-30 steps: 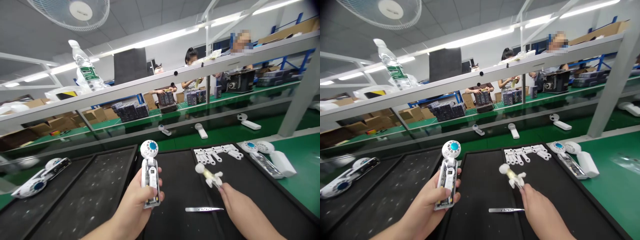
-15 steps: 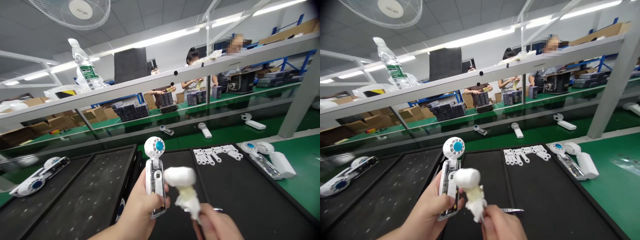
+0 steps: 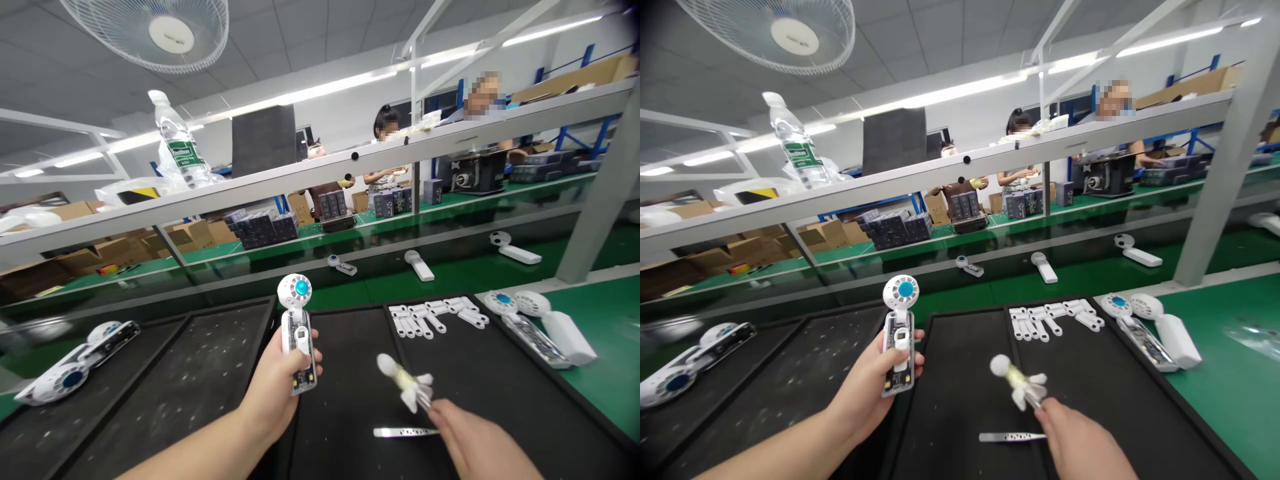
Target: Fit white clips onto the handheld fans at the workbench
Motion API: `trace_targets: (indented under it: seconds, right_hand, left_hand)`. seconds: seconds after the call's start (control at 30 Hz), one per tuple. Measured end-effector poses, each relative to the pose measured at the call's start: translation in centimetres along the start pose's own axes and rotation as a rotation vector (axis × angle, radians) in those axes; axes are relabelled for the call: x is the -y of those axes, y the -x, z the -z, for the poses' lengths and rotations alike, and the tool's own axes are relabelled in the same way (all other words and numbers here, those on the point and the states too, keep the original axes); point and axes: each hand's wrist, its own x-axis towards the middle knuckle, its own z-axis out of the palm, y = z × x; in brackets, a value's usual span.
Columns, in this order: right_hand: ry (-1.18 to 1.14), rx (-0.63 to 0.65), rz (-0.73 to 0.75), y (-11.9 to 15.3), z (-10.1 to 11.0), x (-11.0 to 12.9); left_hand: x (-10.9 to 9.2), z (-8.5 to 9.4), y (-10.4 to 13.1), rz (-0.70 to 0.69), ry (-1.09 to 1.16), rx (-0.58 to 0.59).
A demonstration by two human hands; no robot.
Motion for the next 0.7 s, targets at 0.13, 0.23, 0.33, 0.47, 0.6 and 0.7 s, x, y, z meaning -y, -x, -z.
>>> trace_targets:
  seconds: [0.13,0.23,0.33,0.47,0.6,0.7]
  right_hand:
    - [0.130,0.181,-0.272,-1.0,0.2,-5.2]
    - [0.139,0.344,-0.419,-0.9,0.7,-6.2]
    - [0.161,0.403,-0.460,-0.9,1.5,-5.5]
    - [0.156,0.395,-0.486,-1.2,1.7,-5.3]
    - [0.107,0.299,-0.447,-0.7,1.2,-5.5]
    - [-0.051,0.067,-0.300,0.3,1.8,-2.9]
  left_hand:
    - [-0.5,0.3,-0.6,0.019,-0.026,0.079]
    - [-0.4,-0.1,0.2,0.009,-0.008,0.189]
    - [0.1,-0.7,1.2,0.012,0.011,0.245]
    - [0.8,-1.2,1.8,0.007,-0.023,0.266]
    - [0.6,-1.8,2.2,0.009,-0.092,0.249]
    - [0.1,-2.7,2.7,0.072,-0.145,0.204]
